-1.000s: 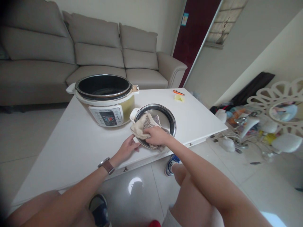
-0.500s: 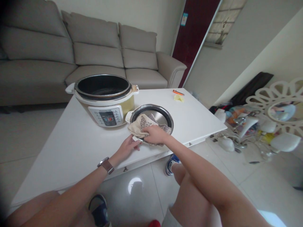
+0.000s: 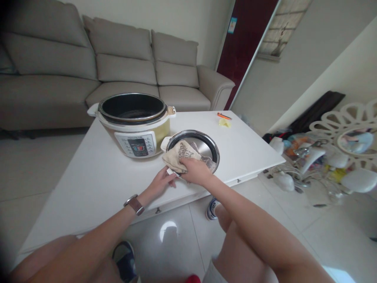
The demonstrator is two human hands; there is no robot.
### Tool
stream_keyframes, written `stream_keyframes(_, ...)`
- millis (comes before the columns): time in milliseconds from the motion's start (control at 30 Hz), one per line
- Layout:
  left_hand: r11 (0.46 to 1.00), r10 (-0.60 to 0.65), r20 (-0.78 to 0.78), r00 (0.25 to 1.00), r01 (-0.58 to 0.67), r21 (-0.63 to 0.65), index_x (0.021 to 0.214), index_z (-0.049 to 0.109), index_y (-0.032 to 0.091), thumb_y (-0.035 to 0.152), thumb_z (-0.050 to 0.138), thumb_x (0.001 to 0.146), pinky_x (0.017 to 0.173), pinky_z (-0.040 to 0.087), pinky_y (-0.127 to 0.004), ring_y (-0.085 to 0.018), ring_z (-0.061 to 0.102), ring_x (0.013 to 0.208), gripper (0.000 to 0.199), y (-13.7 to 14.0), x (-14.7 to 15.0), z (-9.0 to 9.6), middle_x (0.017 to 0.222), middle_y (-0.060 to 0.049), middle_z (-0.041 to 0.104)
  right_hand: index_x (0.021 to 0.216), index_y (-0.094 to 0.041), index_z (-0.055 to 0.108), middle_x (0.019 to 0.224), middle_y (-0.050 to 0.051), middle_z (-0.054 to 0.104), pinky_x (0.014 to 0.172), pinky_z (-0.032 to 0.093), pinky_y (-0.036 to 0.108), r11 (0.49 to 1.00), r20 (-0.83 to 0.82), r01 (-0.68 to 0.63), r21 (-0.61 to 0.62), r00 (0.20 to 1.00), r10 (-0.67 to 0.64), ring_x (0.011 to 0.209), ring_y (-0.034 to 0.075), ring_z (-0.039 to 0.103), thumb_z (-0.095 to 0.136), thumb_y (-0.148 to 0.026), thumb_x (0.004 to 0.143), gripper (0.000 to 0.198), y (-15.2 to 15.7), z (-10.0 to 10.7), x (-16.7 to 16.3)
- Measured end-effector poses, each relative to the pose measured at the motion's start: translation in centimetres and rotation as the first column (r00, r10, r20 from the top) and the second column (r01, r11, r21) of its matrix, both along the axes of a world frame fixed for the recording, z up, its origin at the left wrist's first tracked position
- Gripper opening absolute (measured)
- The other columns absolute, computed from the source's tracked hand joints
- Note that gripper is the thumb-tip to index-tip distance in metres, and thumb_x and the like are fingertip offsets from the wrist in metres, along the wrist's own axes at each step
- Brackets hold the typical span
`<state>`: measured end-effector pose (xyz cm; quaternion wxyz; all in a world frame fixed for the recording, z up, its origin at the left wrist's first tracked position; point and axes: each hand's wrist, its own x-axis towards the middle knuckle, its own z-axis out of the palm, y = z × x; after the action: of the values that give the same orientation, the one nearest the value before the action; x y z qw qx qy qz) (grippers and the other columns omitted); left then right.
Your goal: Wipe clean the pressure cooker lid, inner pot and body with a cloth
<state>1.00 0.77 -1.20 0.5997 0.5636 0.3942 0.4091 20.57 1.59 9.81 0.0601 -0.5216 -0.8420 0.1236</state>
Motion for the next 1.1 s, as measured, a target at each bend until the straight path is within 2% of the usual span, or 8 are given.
stream_keyframes(167,0.998,-0.032,-0.049,0.998,0.034,0.056,0.138,0.051,0.015,0.053,0.068,0.091,0.065,0.055,-0.029,-0.016,0.070,0.062,0.062,0.0,0.0,-0.2,0.083,-0.002,0.072,0.142,-0.017,0.058,0.152,0.015,0.057,0.104,0.050,0.040,0.999,0.112,0.035,0.028,0.993,-0.038,0.134,0.031,0.058,0.057,-0.021,0.085,0.058,-0.5,-0.1,-0.5)
stream_keyframes(300,0.997,-0.033,-0.070,0.997,0.038,0.068,0.134,0.053,0.016,0.053,0.066,0.093,0.066,0.054,-0.028,-0.017,0.071,0.064,0.057,-0.1,-0.1,0.0,0.080,-0.001,0.071,0.126,-0.018,0.069,0.122,0.017,0.074,0.091,0.053,0.042,0.980,0.141,0.183,0.076,0.971,-0.192,0.109,0.034,0.071,0.050,-0.022,0.087,0.044,1.0,0.8,0.7)
stream_keyframes(433,0.996,-0.037,-0.108,0.993,0.045,0.077,0.133,0.053,0.015,0.052,0.065,0.094,0.067,0.052,-0.028,-0.018,0.072,0.065,0.054,-0.5,-0.2,0.6,0.072,0.002,0.068,0.091,-0.017,0.074,0.089,0.011,0.076,0.078,0.051,0.034,0.904,-0.166,0.417,0.094,0.902,-0.399,0.087,0.028,0.070,0.051,-0.023,0.082,0.026,3.6,1.6,3.8)
stream_keyframes(567,0.995,-0.032,-0.128,0.991,0.044,0.092,0.133,0.054,0.017,0.052,0.064,0.094,0.068,0.052,-0.029,-0.019,0.073,0.066,0.053,-0.7,-0.1,0.9,0.073,0.003,0.066,0.070,-0.017,0.065,0.063,0.000,0.062,0.061,0.045,0.029,0.735,-0.638,0.678,-0.027,0.555,-0.535,0.065,0.019,0.056,0.058,-0.030,0.071,0.015,5.0,2.2,7.0)
stream_keyframes(733,0.995,-0.022,-0.166,0.986,0.038,0.095,0.135,0.053,0.017,0.051,0.063,0.095,0.068,0.051,-0.030,-0.020,0.073,0.067,0.054,-0.8,0.0,1.2,0.070,0.003,0.065,0.075,-0.015,0.065,0.073,0.001,0.064,0.066,0.048,0.030,0.574,-0.938,0.819,0.006,0.204,-0.281,0.069,0.018,0.056,0.059,-0.032,0.068,0.019,4.5,3.7,8.9)
stream_keyframes(833,0.994,-0.022,-0.182,0.983,0.040,0.099,0.136,0.052,0.017,0.048,0.063,0.095,0.068,0.050,-0.029,-0.020,0.074,0.067,0.053,-0.9,0.0,1.5,0.070,0.004,0.064,0.083,-0.015,0.068,0.083,0.004,0.068,0.076,0.050,0.033,0.405,-0.956,0.886,0.226,0.282,-0.083,0.080,0.020,0.060,0.058,-0.032,0.075,0.021,3.5,4.6,9.3)
stream_keyframes(900,0.994,-0.023,-0.175,0.984,0.041,0.097,0.135,0.052,0.017,0.048,0.063,0.095,0.068,0.050,-0.029,-0.020,0.073,0.067,0.052,-0.9,0.0,1.5,0.069,0.004,0.064,0.087,-0.015,0.069,0.085,0.005,0.070,0.080,0.050,0.034,0.372,-0.902,0.848,0.379,0.429,-0.059,0.082,0.021,0.062,0.059,-0.031,0.078,0.021,2.9,4.8,9.3)
stream_keyframes(1100,0.992,-0.020,-0.208,0.978,0.045,0.115,0.131,0.053,0.017,0.049,0.062,0.096,0.068,0.050,-0.029,-0.020,0.073,0.067,0.049,-0.9,-0.1,1.1,0.067,0.004,0.064,0.116,-0.018,0.072,0.101,0.008,0.077,0.083,0.053,0.035,0.772,-0.440,0.455,0.444,0.861,-0.254,0.089,0.025,0.068,0.048,-0.018,0.081,0.043,3.0,2.2,7.8)
